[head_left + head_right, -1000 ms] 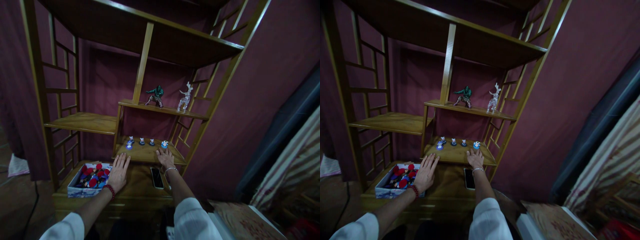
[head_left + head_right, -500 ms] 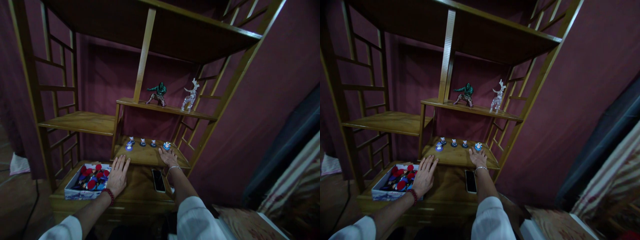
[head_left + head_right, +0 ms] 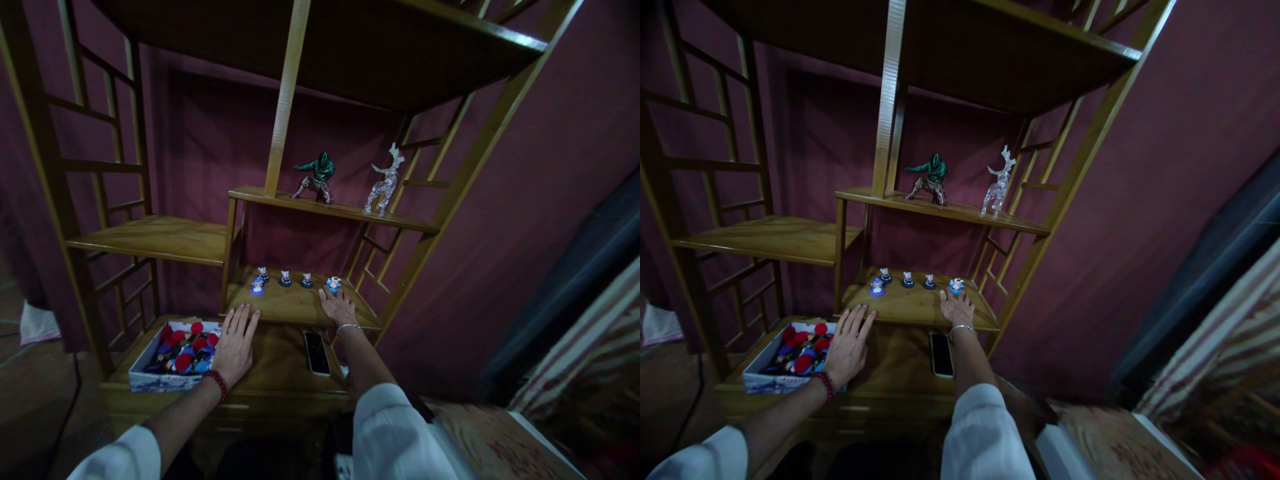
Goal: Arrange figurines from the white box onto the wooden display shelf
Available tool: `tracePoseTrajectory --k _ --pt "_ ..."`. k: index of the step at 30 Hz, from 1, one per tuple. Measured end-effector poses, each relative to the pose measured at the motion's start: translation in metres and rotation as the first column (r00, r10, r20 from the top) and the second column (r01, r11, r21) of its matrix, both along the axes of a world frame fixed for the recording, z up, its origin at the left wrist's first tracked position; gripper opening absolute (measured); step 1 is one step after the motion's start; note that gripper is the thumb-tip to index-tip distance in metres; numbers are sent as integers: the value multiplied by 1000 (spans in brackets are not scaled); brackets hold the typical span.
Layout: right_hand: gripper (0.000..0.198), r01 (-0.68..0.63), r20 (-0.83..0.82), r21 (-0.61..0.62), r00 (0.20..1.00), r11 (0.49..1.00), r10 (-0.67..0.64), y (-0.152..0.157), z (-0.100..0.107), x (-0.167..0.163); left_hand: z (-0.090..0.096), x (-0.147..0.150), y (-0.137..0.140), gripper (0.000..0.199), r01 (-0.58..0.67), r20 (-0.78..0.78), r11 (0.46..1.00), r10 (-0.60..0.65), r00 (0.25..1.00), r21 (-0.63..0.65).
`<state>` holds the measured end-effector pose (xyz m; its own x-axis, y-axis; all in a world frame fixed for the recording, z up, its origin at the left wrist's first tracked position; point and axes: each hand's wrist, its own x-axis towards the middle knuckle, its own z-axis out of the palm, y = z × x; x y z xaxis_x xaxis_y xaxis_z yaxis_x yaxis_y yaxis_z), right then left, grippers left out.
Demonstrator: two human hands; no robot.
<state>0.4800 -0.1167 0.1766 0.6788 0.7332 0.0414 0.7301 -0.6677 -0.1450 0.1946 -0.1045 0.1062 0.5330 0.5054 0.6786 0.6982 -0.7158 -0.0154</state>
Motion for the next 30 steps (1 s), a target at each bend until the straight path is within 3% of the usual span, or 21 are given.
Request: tracePoseTrajectory --k 30 --pt "54 -11 -15 -50 1000 999 10 -2 6 -3 0 2 -1 65 -15 -10 1000 15 1000 6"
